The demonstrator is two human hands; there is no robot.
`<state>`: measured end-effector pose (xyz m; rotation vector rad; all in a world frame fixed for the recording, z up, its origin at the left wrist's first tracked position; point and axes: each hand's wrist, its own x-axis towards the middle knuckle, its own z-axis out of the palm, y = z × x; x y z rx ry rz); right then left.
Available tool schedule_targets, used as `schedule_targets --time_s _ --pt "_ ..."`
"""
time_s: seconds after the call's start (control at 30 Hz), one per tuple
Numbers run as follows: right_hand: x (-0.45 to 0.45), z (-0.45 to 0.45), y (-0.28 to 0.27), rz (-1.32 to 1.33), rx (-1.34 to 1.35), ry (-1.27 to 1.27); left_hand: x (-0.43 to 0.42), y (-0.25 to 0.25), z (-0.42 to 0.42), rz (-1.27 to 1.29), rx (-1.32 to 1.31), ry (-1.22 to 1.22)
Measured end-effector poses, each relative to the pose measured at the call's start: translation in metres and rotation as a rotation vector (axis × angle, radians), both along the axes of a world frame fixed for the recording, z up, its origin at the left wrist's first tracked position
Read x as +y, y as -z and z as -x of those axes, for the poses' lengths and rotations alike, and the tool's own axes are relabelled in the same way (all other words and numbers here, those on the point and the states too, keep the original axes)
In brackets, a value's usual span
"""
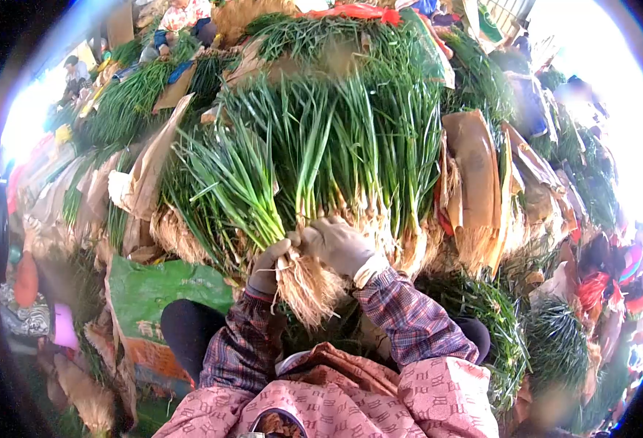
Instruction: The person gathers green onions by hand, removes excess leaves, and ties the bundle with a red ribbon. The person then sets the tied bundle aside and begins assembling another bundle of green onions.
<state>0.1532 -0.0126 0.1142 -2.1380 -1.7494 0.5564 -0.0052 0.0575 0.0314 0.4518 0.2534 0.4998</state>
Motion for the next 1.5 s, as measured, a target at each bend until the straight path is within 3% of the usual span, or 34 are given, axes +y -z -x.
schedule_targets --time_s 0.07,0.13,0.2,0.27,0.3,0.33,0.4,0.43,0.53,0.57,0.6,0.67,0.7,0.73,0.8,0.87,0.93,0.97,1.0,1.07,1.1,1.13,1.2,1.23,1.27,1.33,1.37,1.4,1.43,1.5 --pt "0.009 -0.007 -0.007 0.292 -0.838 -0.511 0.011 0.025 0.006 -0.345 0.232 -0.018" --pt "-0.002 -0.026 -0.025 -0.131 0.079 0.131 0.001 -0.005 0.007 -0.226 -0.051 0.009" --pt "0.013 -0.042 -0.027 -0.308 -0.262 0.212 0.002 0.007 0.008 -0.241 -0.185 0.042" --pt "0.033 -0.042 -0.016 -0.406 -0.199 0.083 0.011 0.017 0.01 -0.36 -0.203 0.098" --pt "0.043 -0.03 -0.014 -0.358 -0.165 0.068 0.005 0.012 0.014 -0.392 -0.165 0.014" --pt "0.048 -0.018 -0.011 -0.368 -0.314 0.012 0.005 0.01 0.017 -0.373 -0.09 0.021" --pt "0.05 0.006 -0.012 -0.158 -0.273 0.047 0.007 0.008 0.023 -0.331 0.06 0.032" --pt "0.049 0.01 -0.005 -0.096 -0.148 0.032 0.008 0.014 0.025 -0.279 0.017 0.034" --pt "0.048 0.011 0.016 0.012 0.055 -0.052 0.007 0.009 0.03 -0.369 0.167 0.035" --pt "0.049 0.01 0.02 0.082 0.14 -0.075 0.005 0.018 0.03 -0.447 0.021 -0.017" --pt "0.049 0.008 0.028 0.153 0.227 -0.095 0.003 0.015 0.031 -0.391 0.125 -0.002" --pt "0.046 -0.005 0.055 -0.089 0.072 -0.408 -0.003 -0.005 0.034 -0.282 0.332 0.029" --pt "0.038 -0.003 0.029 -0.082 0.24 -0.417 -0.008 -0.024 0.035 -0.394 0.451 0.005" --pt "0.033 -0.003 0.013 -0.078 0.409 -0.426 -0.007 -0.023 0.036 -0.383 0.333 0.014" --pt "0.019 -0.027 0.02 -0.463 1.757 -0.107 0.0 -0.01 0.036 -0.353 0.094 0.023" --pt "0.014 -0.059 0.004 -0.669 2.155 -0.524 0.013 0.018 0.031 -0.279 -0.199 0.127" --pt "0.011 -0.047 0.009 -0.366 1.336 0.151 -0.001 0.004 0.029 0.108 -0.448 0.191" --pt "0.019 -0.034 0.006 0.049 1.193 0.278 -0.004 -0.003 0.027 0.102 -0.513 0.211" --pt "0.018 -0.014 0.007 0.112 1.194 0.156 -0.01 -0.009 0.026 0.123 -0.534 0.211" --pt "0.025 0.006 0.023 -0.006 1.126 -0.086 -0.015 -0.003 0.022 0.074 -0.523 0.238" --pt "0.036 0.019 0.028 0.06 1.421 0.184 -0.024 -0.014 0.026 0.119 -0.385 0.198" --pt "0.037 0.019 0.028 0.099 1.147 0.242 -0.032 -0.04 0.031 0.123 -0.201 0.115" --pt "0.041 0.021 0.036 0.176 0.643 0.327 -0.003 0.007 0.04 -0.137 0.032 0.159" --pt "0.038 0.03 0.03 0.112 0.297 0.261 -0.004 0.008 0.04 -0.077 0.033 0.153" --pt "0.035 0.033 0.02 0.224 0.097 0.143 -0.005 0.011 0.038 -0.111 0.058 0.109" --pt "0.029 0.04 0.016 0.14 -0.117 0.126 -0.009 0.018 0.035 -0.176 0.115 0.022" --pt "0.026 0.037 0.016 0.13 -0.104 0.041 -0.009 0.025 0.034 -0.223 0.158 -0.016" --pt "0.023 0.031 0.015 0.116 -0.093 -0.046 -0.014 0.016 0.031 -0.147 0.003 0.006" --pt "0.018 0.028 0.009 0.218 0.215 0.068 -0.021 -0.001 0.027 -0.07 -0.151 0.027" --pt "0.011 0.004 0.007 0.17 0.652 0.191 -0.017 -0.007 0.024 0.122 -0.368 0.147"
